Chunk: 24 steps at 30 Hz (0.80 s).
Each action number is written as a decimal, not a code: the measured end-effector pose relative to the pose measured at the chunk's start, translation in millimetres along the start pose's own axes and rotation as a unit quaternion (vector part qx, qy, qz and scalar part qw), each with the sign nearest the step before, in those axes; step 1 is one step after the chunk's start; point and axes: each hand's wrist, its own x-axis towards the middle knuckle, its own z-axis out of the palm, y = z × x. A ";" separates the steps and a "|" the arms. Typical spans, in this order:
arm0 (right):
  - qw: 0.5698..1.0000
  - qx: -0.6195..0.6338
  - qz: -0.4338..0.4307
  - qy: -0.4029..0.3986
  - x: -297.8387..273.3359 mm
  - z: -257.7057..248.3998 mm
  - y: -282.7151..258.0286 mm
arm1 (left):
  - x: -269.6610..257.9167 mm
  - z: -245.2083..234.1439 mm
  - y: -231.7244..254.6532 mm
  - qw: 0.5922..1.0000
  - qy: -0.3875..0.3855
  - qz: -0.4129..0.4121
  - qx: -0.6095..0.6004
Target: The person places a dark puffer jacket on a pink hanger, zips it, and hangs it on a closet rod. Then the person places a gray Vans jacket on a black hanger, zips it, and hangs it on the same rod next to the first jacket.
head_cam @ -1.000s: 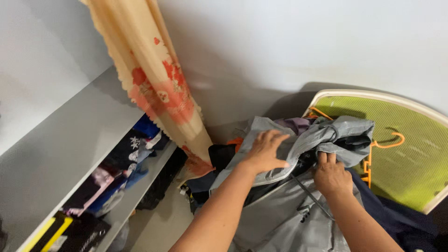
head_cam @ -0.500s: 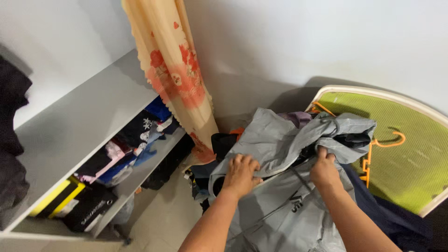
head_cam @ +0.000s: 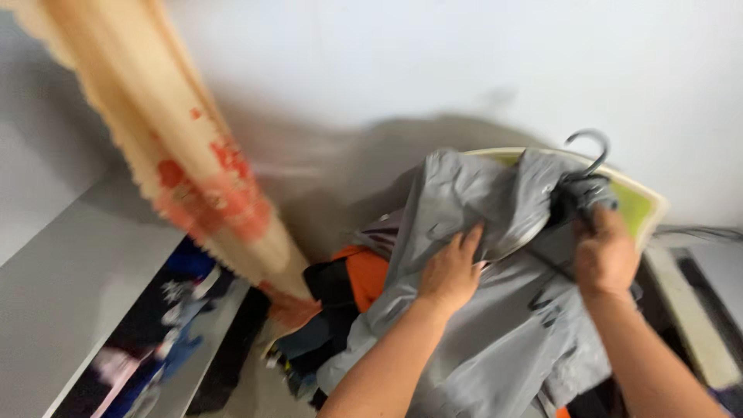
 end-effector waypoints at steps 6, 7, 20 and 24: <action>0.992 0.040 -0.078 0.091 51.3 -105.9 9.7 | 28.2 -28.0 81.6 0.987 0.066 0.133 -0.062; 0.990 0.031 -0.091 0.100 56.5 -121.3 6.7 | 33.2 -36.4 91.8 0.983 0.082 0.157 -0.055; 0.958 -0.089 -0.201 0.182 115.7 -249.6 -5.6 | 131.8 -177.9 143.6 0.921 0.310 0.170 -0.163; 0.958 -0.119 -0.190 0.176 113.4 -260.7 -13.4 | 144.9 -191.0 173.4 0.860 0.299 0.266 -0.317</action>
